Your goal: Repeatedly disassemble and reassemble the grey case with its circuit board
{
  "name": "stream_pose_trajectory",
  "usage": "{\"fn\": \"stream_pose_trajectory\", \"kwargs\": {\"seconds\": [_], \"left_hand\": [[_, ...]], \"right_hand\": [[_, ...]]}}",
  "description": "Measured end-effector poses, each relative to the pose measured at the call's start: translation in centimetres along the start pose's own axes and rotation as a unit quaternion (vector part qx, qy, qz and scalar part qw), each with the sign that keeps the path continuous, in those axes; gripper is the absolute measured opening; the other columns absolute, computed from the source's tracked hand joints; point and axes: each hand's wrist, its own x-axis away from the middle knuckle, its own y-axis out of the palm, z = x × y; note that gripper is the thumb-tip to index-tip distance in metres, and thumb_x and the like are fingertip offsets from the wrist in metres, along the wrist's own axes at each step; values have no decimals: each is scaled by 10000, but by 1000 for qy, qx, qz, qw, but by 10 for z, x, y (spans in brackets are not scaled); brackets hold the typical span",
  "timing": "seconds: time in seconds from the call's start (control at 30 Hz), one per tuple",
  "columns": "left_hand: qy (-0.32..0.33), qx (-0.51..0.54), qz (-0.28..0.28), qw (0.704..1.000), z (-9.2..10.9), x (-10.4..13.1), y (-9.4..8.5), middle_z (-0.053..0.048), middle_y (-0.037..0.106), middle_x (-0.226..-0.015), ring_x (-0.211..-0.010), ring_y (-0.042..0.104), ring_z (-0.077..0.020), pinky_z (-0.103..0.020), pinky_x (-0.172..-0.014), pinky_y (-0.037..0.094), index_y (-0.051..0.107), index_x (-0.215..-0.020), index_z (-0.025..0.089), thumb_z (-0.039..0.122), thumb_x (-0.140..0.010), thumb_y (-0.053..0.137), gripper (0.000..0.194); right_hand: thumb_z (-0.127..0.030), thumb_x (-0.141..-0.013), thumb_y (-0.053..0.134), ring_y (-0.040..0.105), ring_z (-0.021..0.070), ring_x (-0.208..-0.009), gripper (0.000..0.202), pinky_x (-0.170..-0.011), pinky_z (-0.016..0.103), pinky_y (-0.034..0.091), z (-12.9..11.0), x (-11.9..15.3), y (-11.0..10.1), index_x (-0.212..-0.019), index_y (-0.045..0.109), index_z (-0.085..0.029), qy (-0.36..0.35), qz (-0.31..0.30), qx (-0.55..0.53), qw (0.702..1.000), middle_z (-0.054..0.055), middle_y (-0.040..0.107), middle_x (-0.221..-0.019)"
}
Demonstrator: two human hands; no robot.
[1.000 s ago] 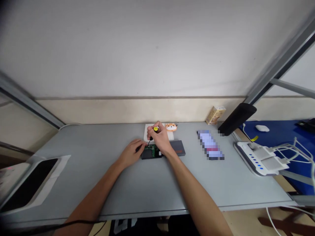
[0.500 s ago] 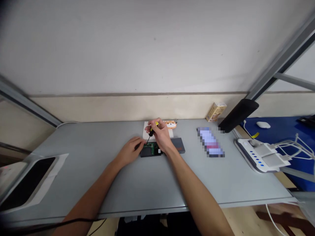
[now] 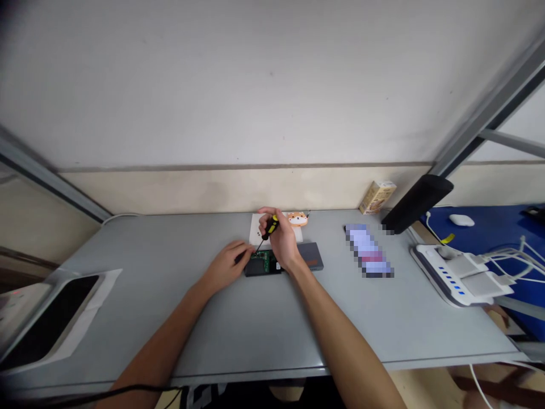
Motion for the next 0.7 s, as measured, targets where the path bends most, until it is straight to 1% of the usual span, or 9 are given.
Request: {"fn": "stream_pose_trajectory", "kwargs": {"seconds": [0.07, 0.17, 0.3, 0.37, 0.47, 0.53, 0.6, 0.67, 0.7], "left_hand": [[-2, -1, 1, 1000, 0, 0, 1, -45, 692, -955, -933, 616, -196, -346, -877, 491, 690, -995, 201, 256, -1042, 464, 237], [-4, -2, 3, 1000, -1, 0, 1, -41, 679, -906, -899, 615, -193, -339, -852, 491, 688, -950, 198, 257, -1038, 474, 239], [-3, -1, 1, 1000, -3, -1, 1, -41, 688, -928, -912, 622, -195, -344, -857, 490, 692, -986, 206, 247, -1039, 467, 234], [0, 2, 1, 1000, -3, -1, 1, -43, 692, -949, -933, 624, -197, -351, -875, 489, 690, -1010, 207, 254, -1044, 457, 240], [-2, 3, -4, 1000, -4, 0, 2, -43, 691, -957, -945, 623, -199, -355, -887, 486, 686, -1007, 209, 260, -1047, 451, 244], [-4, 1, -3, 1000, -4, 0, 2, -42, 690, -953, -944, 620, -201, -355, -884, 484, 685, -999, 209, 253, -1042, 454, 239], [-6, 1, -2, 1000, -3, 0, 2, -40, 688, -944, -939, 617, -201, -353, -883, 482, 684, -995, 209, 247, -1037, 460, 231], [-9, 3, -4, 1000, -2, -1, 1, -37, 684, -935, -926, 615, -198, -345, -871, 481, 684, -987, 209, 241, -1033, 463, 228], [-11, 3, -6, 1000, -1, -1, 1, -36, 681, -934, -919, 614, -196, -340, -862, 482, 684, -982, 210, 241, -1031, 464, 227]], "right_hand": [[-500, -960, 571, 502, 135, -713, 322, -665, 285, 416, 0, 1, -1, -971, 708, -209, 0, 0, -9, 1000, 15, 510, -799], [-473, -913, 674, 564, 139, -779, 260, -711, 283, 436, 2, 2, -3, -904, 694, -214, -7, -1, 6, 1000, 21, 568, -848], [-507, -885, 713, 605, 134, -688, 305, -655, 292, 441, 4, 3, -5, -862, 581, -233, -12, -5, 60, 998, -2, 618, -836], [-501, -876, 729, 580, 133, -618, 343, -622, 291, 437, 6, 2, -6, -850, 502, -245, -27, 2, 90, 996, -33, 595, -729], [-519, -872, 728, 473, 118, -533, 417, -591, 282, 418, 8, 1, -6, -804, 414, -254, -51, 31, 112, 992, -81, 460, -586], [-588, -896, 662, 424, 115, -534, 417, -586, 281, 398, 7, 0, -4, -795, 439, -249, -57, 42, 117, 991, -73, 416, -591], [-658, -932, 547, 439, 128, -573, 419, -605, 292, 402, 5, 0, -1, -865, 548, -244, -42, 35, 99, 994, -43, 439, -642], [-660, -953, 488, 487, 146, -636, 447, -638, 303, 425, 1, 0, 1, -973, 636, -239, -15, 22, 63, 998, -11, 487, -710], [-635, -952, 507, 512, 152, -671, 429, -660, 306, 438, 0, 1, 1, -992, 660, -236, -5, 18, 51, 999, 2, 512, -744]]}}
